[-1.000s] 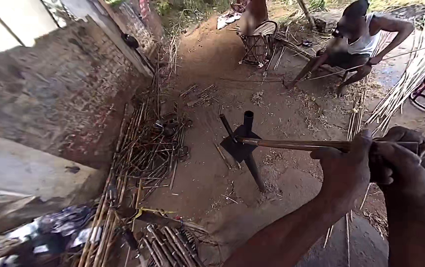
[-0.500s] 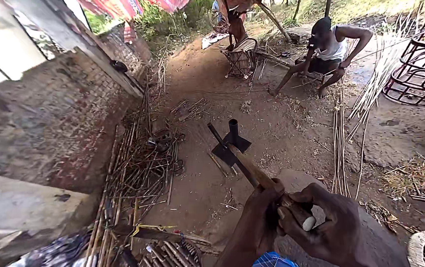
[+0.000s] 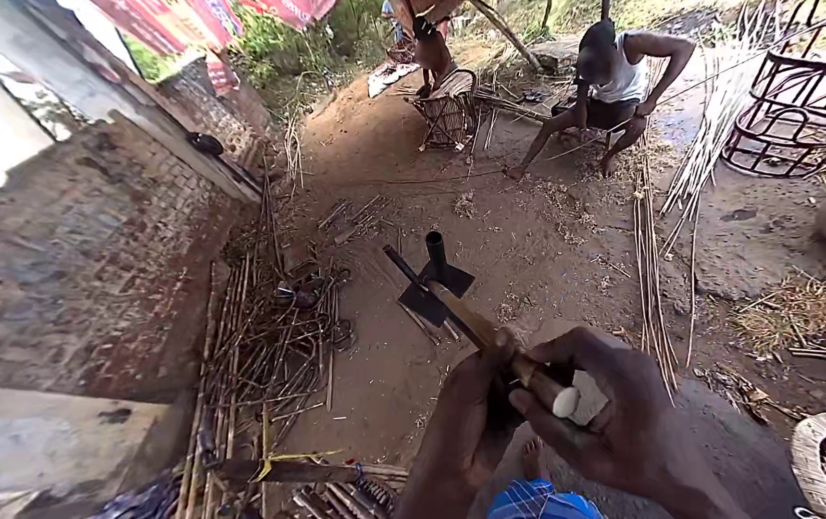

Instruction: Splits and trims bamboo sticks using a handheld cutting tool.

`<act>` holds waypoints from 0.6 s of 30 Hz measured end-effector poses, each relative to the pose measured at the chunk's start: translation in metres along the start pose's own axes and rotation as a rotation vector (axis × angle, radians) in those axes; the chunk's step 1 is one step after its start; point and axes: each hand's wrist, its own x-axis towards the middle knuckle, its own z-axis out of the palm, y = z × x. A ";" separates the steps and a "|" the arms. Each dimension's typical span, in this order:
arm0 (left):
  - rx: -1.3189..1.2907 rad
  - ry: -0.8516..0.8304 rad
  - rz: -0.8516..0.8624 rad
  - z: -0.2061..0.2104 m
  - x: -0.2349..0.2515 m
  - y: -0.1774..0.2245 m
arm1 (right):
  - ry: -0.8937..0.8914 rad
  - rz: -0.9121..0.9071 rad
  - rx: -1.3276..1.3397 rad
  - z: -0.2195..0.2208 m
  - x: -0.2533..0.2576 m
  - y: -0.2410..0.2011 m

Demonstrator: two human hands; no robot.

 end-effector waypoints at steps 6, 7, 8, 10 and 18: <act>-0.141 0.136 0.114 -0.036 -0.036 -0.006 | 0.086 0.058 -0.007 0.050 -0.048 -0.019; -0.149 0.124 0.117 -0.037 -0.036 -0.006 | 0.096 0.057 -0.033 0.055 -0.050 -0.019; -0.154 0.107 0.116 -0.037 -0.036 -0.007 | 0.102 0.055 -0.055 0.057 -0.051 -0.019; -0.154 0.087 0.111 -0.036 -0.037 -0.006 | 0.113 0.034 -0.098 0.059 -0.052 -0.020; -0.161 0.080 0.147 -0.031 -0.028 0.003 | 0.157 0.007 -0.228 0.063 -0.039 -0.021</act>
